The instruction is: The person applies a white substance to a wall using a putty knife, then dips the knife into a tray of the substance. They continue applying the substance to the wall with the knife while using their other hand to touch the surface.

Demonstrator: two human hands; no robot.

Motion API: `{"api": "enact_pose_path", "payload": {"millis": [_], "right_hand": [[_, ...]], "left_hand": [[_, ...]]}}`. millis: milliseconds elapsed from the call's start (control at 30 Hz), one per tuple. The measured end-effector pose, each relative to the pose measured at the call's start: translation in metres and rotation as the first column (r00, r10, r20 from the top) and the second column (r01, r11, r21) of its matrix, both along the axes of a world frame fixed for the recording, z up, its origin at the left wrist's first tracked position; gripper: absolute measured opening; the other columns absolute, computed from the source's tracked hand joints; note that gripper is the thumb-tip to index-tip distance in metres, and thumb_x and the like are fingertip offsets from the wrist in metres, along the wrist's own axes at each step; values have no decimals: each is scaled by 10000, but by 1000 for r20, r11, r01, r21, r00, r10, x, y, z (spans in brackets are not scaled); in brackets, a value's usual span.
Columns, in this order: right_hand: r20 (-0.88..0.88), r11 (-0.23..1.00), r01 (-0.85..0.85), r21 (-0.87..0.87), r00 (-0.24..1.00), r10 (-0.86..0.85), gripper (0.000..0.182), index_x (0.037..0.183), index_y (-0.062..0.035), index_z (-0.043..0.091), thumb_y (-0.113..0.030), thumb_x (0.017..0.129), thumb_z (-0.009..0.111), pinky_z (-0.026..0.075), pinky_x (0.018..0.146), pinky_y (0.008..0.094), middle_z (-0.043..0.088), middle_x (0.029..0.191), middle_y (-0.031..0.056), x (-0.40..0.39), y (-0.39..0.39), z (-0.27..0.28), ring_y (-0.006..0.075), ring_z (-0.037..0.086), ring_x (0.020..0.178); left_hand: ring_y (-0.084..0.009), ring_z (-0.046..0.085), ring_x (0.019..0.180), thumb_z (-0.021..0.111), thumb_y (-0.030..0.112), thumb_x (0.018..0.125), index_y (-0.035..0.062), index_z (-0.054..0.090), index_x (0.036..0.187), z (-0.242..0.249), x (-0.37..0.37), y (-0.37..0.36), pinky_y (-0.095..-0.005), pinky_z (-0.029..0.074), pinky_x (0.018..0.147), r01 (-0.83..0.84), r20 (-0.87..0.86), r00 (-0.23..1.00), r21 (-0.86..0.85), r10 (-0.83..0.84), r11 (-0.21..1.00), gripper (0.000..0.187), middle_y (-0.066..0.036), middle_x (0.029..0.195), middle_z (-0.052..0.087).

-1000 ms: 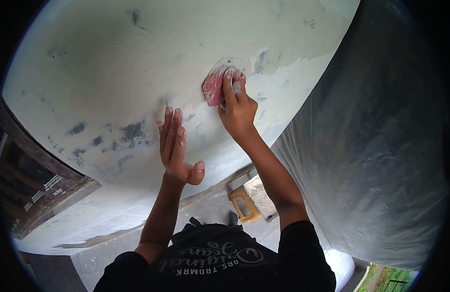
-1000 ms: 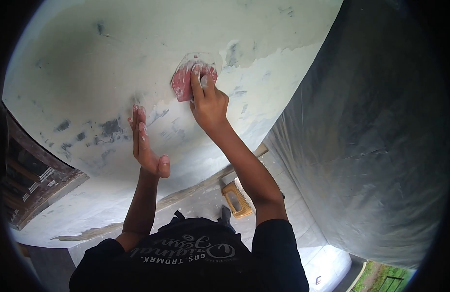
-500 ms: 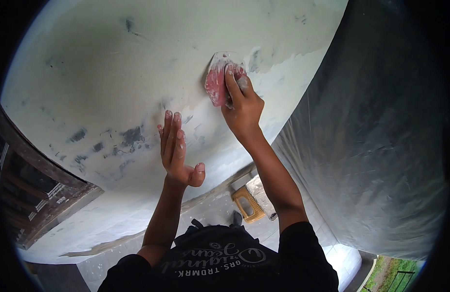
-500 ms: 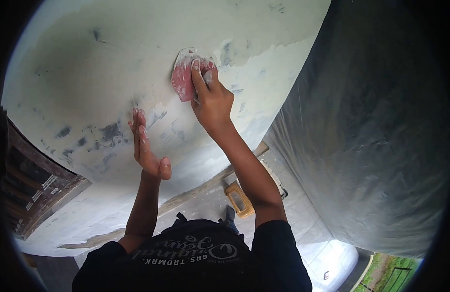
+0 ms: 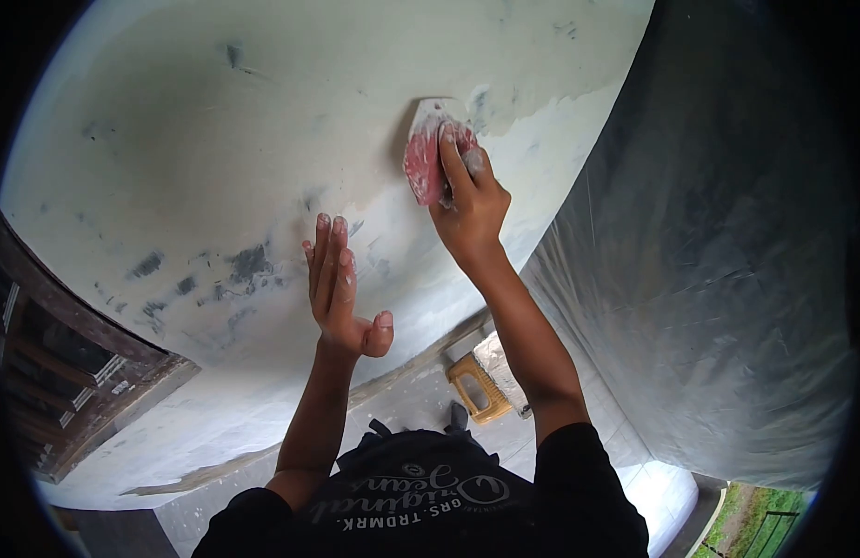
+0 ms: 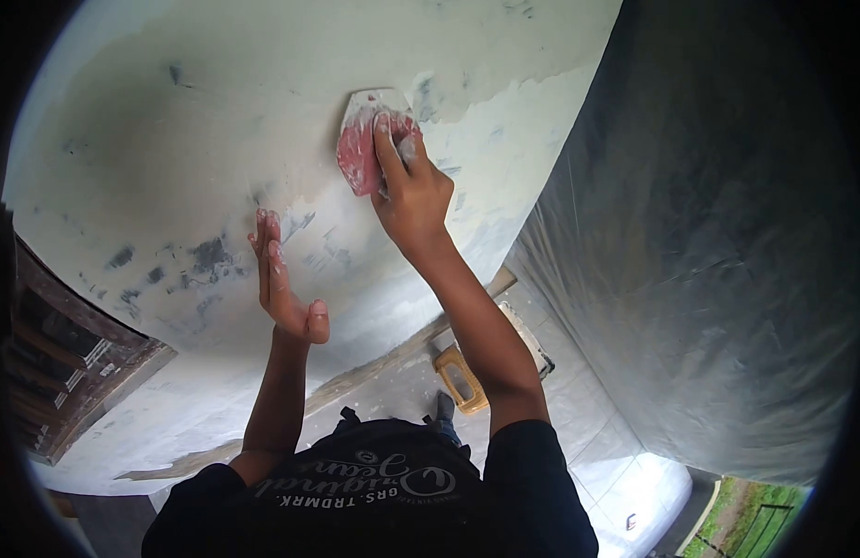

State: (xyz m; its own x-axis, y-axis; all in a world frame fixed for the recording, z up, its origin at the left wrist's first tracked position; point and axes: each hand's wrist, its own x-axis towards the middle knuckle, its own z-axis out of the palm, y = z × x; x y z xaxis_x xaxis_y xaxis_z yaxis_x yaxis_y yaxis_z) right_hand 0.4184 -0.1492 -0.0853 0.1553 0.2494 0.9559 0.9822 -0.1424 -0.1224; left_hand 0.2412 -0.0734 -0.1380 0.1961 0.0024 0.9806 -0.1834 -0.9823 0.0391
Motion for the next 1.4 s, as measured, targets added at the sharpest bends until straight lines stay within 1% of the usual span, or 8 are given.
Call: {"api": "enact_pose_path", "payload": {"millis": [300,400,600,767,900,1100,1167,1400], "right_hand": [[-123,981,-5,-192,992,-19,703,1254,-27,594,13,577,777,567,609,343,624,1145,227,-5,-9,-102,311,675,704],[-42,996,-89,-13,995,89,771,1273,-41,585,-16,529,787,559,578,339,623,1119,239,1,-14,-83,299,675,688],[-36,999,26,-22,999,-27,697,1255,-42,600,9,581,772,547,565,328,645,1075,197,11,3,-3,288,660,666],[-67,983,25,-182,997,-38,778,1274,-33,577,10,523,775,549,563,351,595,1170,305,5,1,-63,314,662,639],[-135,978,-43,-202,991,16,736,1274,-28,576,11,565,771,561,591,350,610,1158,272,-2,-13,-101,320,677,696],[-119,993,-111,41,986,115,734,1284,-35,569,-24,578,773,563,608,353,602,1165,239,-2,-6,-6,325,680,768],[-82,997,-6,-78,997,-1,735,1277,-34,569,8,567,757,539,552,355,622,1092,209,-3,6,9,294,650,654],[-147,929,-84,-362,989,32,836,1344,-32,509,-33,551,773,548,547,353,585,1178,245,-33,-17,-82,303,682,701]], "left_hand": [[-495,350,1359,440,365,843,45,276,1504,-7,-2,1,-572,147,1146,-32,46,998,-52,34,998,752,-297,1447,403],[-512,317,1368,445,352,848,-30,251,1484,-4,4,-2,-602,118,1137,-5,0,1000,-17,5,1000,767,-340,1449,365],[-506,315,1372,442,354,854,-26,248,1486,-2,11,-8,-600,121,1138,11,5,1000,-29,-11,1000,763,-327,1461,357],[-503,315,1374,438,359,855,-21,245,1490,-5,5,-6,-598,122,1139,-36,-1,999,-40,36,999,765,-317,1467,356],[-504,316,1373,438,361,855,-17,248,1490,-2,11,-8,-598,122,1139,-34,4,999,-26,34,999,763,-317,1465,358],[-510,315,1371,440,362,854,-15,245,1491,0,14,-12,-599,121,1138,-20,13,1000,-23,20,1000,766,-318,1461,365],[-509,314,1372,438,359,853,-14,244,1492,0,12,-11,-601,119,1138,-26,28,999,-21,27,999,765,-321,1457,369],[-502,311,1377,443,354,842,-11,249,1493,-2,7,-8,-605,114,1136,-86,15,996,-35,86,996,770,-317,1459,370]]}}
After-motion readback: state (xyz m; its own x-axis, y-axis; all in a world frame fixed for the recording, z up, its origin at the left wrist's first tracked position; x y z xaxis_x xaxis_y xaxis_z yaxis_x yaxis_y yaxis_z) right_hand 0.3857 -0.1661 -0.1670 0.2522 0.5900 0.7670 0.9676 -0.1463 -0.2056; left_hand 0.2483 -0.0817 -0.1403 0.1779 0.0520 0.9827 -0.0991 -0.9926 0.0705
